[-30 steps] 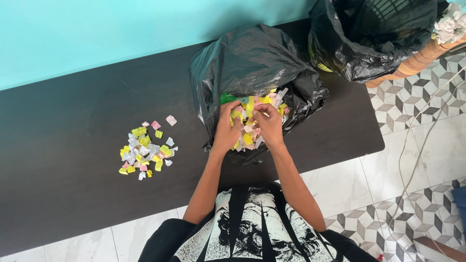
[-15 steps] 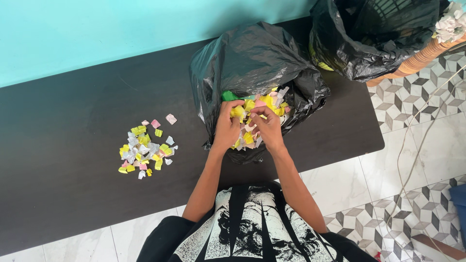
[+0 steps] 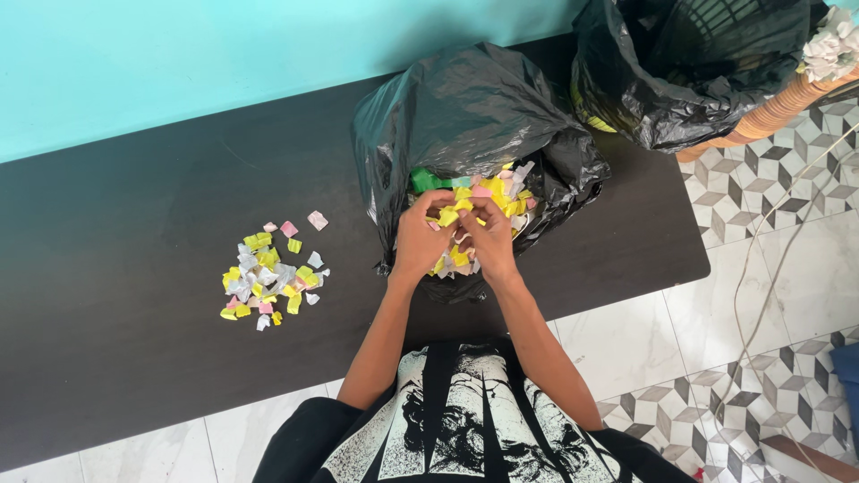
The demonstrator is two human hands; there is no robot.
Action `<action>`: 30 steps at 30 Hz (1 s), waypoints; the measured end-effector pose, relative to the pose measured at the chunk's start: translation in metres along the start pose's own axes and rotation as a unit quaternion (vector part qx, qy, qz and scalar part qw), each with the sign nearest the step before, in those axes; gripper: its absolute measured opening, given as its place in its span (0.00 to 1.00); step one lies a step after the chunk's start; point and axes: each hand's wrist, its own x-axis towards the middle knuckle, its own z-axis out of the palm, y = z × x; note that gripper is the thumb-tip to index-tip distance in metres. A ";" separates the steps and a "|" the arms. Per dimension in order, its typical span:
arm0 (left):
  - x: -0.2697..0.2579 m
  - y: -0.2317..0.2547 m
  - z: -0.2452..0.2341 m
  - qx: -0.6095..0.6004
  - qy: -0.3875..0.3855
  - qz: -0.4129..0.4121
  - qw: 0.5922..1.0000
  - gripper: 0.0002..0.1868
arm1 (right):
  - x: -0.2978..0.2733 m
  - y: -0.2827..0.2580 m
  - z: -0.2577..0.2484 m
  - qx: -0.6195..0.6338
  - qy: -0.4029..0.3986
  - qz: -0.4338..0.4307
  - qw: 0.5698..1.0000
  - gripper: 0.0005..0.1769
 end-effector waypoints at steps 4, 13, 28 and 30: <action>0.000 -0.003 0.000 -0.024 0.020 -0.020 0.999 0.21 | 0.006 0.001 -0.009 -0.023 0.021 -0.028 0.999 0.09; 0.002 0.005 -0.005 -0.007 0.038 -0.036 0.999 0.14 | 0.014 -0.021 -0.019 -0.042 0.083 -0.096 0.991 0.11; 0.001 0.046 -0.029 0.081 0.089 0.176 0.977 0.09 | -0.005 -0.053 0.009 -0.222 0.006 -0.139 0.965 0.14; 0.000 0.048 -0.036 0.085 0.100 0.221 0.967 0.08 | -0.003 -0.057 0.005 -0.217 0.028 -0.132 0.967 0.11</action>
